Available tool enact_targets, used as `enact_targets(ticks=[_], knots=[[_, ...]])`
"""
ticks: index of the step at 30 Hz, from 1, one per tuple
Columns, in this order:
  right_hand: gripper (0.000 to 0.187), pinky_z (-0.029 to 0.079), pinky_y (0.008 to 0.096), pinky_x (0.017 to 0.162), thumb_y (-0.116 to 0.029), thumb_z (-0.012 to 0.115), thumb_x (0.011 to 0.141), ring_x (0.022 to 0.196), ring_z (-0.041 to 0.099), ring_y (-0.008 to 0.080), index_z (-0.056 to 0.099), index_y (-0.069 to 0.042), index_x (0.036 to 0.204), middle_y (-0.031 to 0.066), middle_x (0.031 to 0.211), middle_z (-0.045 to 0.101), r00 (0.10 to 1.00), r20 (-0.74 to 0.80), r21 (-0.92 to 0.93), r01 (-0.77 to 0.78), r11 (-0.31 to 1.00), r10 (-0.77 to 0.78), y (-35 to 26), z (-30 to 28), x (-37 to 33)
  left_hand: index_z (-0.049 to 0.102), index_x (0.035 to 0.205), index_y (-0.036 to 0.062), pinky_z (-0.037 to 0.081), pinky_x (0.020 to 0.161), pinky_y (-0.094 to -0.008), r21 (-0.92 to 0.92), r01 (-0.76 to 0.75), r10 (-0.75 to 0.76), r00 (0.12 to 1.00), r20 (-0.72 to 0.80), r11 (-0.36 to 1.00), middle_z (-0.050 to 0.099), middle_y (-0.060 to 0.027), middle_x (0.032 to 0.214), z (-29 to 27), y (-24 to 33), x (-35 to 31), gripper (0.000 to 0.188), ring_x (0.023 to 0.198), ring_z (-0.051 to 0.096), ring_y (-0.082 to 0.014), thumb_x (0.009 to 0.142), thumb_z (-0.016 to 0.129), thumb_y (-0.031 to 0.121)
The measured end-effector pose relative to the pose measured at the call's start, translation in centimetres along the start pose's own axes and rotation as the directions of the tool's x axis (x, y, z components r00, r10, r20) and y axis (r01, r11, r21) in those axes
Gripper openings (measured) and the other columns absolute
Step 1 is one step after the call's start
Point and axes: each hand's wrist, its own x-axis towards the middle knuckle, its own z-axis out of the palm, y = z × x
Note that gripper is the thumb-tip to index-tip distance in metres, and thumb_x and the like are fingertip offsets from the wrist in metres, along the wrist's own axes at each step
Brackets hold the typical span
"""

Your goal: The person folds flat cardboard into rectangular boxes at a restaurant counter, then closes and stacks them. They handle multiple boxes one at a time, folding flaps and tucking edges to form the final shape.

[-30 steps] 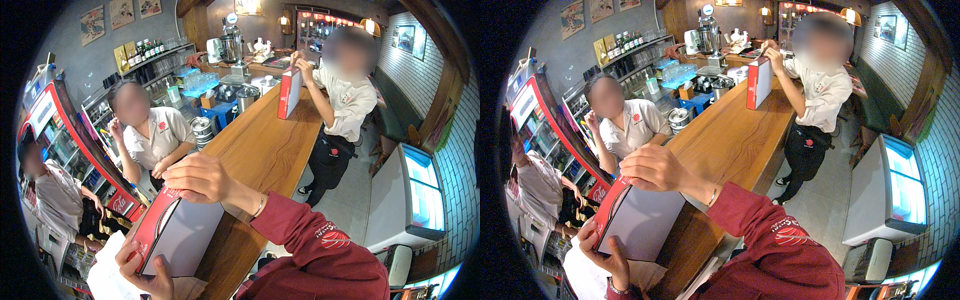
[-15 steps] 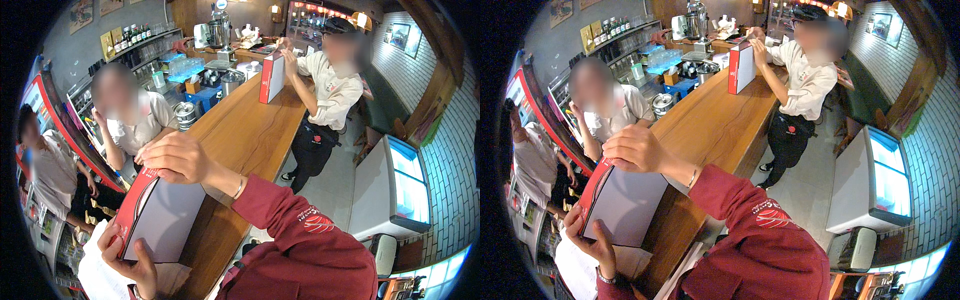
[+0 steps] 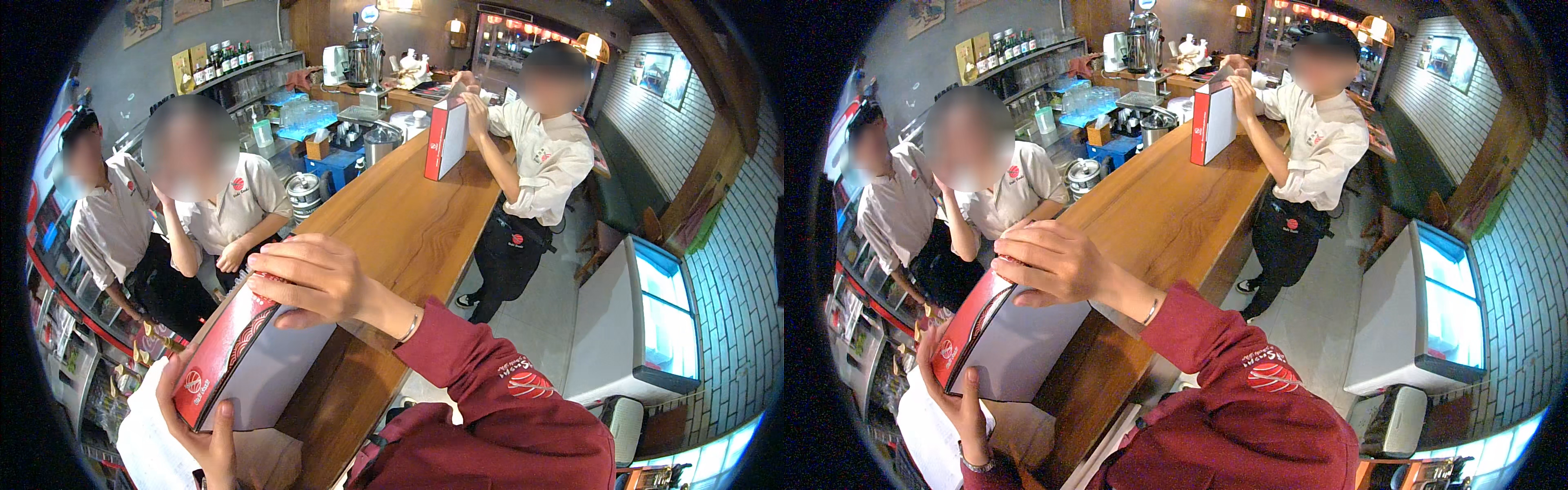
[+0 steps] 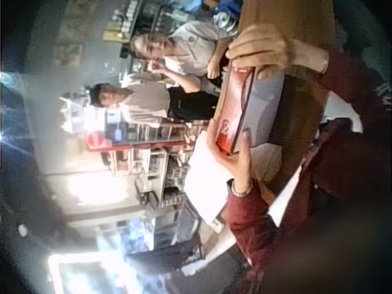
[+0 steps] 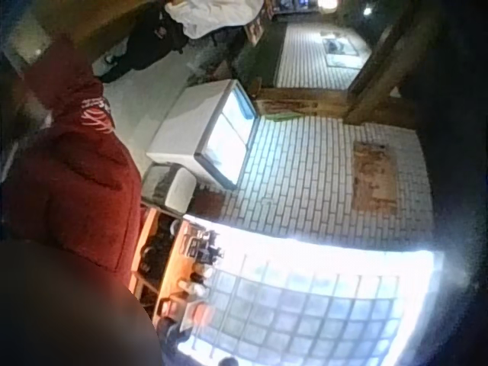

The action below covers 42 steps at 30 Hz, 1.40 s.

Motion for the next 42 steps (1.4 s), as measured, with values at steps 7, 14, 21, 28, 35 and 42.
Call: enact_targets(ticks=[7,14,21,28,35,42], knots=[[0.038,0.045,0.0397,0.091,-0.043,0.057,0.087,0.105,0.058,0.0239,0.064,-0.010,0.107,0.0066,0.113,0.063,0.996,0.019,0.060,-0.089,0.994,0.088,-0.4,0.7,-0.4,0.056,0.107,0.0008,0.037,0.096,-0.0426,0.176,-0.229,0.242,0.969,-0.054,0.957,0.054,-0.0225,0.114,0.0,-0.7,0.1,0.033,0.107,0.052,-0.0330,0.081,0.066,0.020],[0.050,0.042,0.0439,0.096,-0.043,0.064,0.080,0.109,0.056,0.0288,0.061,-0.003,0.110,0.0122,0.116,0.060,0.981,0.090,0.180,-0.184,0.966,0.170,-8.1,3.0,3.1,0.059,0.103,-0.0013,0.033,0.101,-0.0422,0.128,-0.134,0.151,0.979,-0.136,0.983,0.058,-0.0181,0.112,0.4,-0.4,0.2,0.028,0.108,0.052,-0.0283,0.081,0.065,0.015],[0.037,0.040,0.0446,0.097,-0.035,0.062,0.082,0.105,0.058,0.0267,0.063,-0.008,0.107,0.0109,0.110,0.063,0.971,0.194,0.161,-0.170,0.972,0.137,-4.7,0.3,1.0,0.062,0.100,0.0012,0.041,0.092,-0.0365,0.239,-0.206,0.248,0.956,-0.159,0.949,0.061,-0.0128,0.106,1.4,0.9,-0.8,0.025,0.102,0.055,-0.0249,0.077,0.069,0.006],[0.038,0.035,0.0410,0.102,-0.038,0.050,0.093,0.101,0.063,0.0210,0.064,-0.007,0.110,0.0092,0.102,0.068,0.809,0.438,0.059,-0.462,0.885,0.393,2.0,-4.4,-0.4,0.063,0.100,0.0025,0.051,0.079,-0.0334,0.338,-0.328,0.382,0.918,-0.107,0.882,0.060,-0.0158,0.108,2.9,5.5,-3.9,0.033,0.095,0.061,-0.0270,0.069,0.076,0.004],[0.064,0.042,0.0325,0.099,-0.047,0.046,0.094,0.117,0.052,0.0179,0.038,-0.003,0.140,0.0107,0.134,0.049,0.211,0.963,0.269,-0.808,-0.525,0.169,1.4,-11.3,-7.6,0.050,0.085,0.0146,0.054,0.079,-0.0321,0.541,-0.803,0.685,0.541,0.488,0.249,0.056,-0.0067,0.108,10.1,12.2,-11.0,0.018,0.099,0.064,-0.0246,0.079,0.067,0.019],[0.086,0.043,0.0368,0.100,-0.026,0.065,0.070,0.124,0.048,0.0233,0.028,0.001,0.143,0.0141,0.139,0.044,0.382,0.869,0.494,-0.649,-0.579,0.314,-2.0,-17.7,-12.8,0.056,0.097,0.0242,0.043,0.098,-0.0417,0.535,-0.810,0.547,0.568,0.615,0.239,0.049,-0.0012,0.125,13.9,13.6,-16.5,0.022,0.122,0.047,-0.0241,0.079,0.069,0.026]])
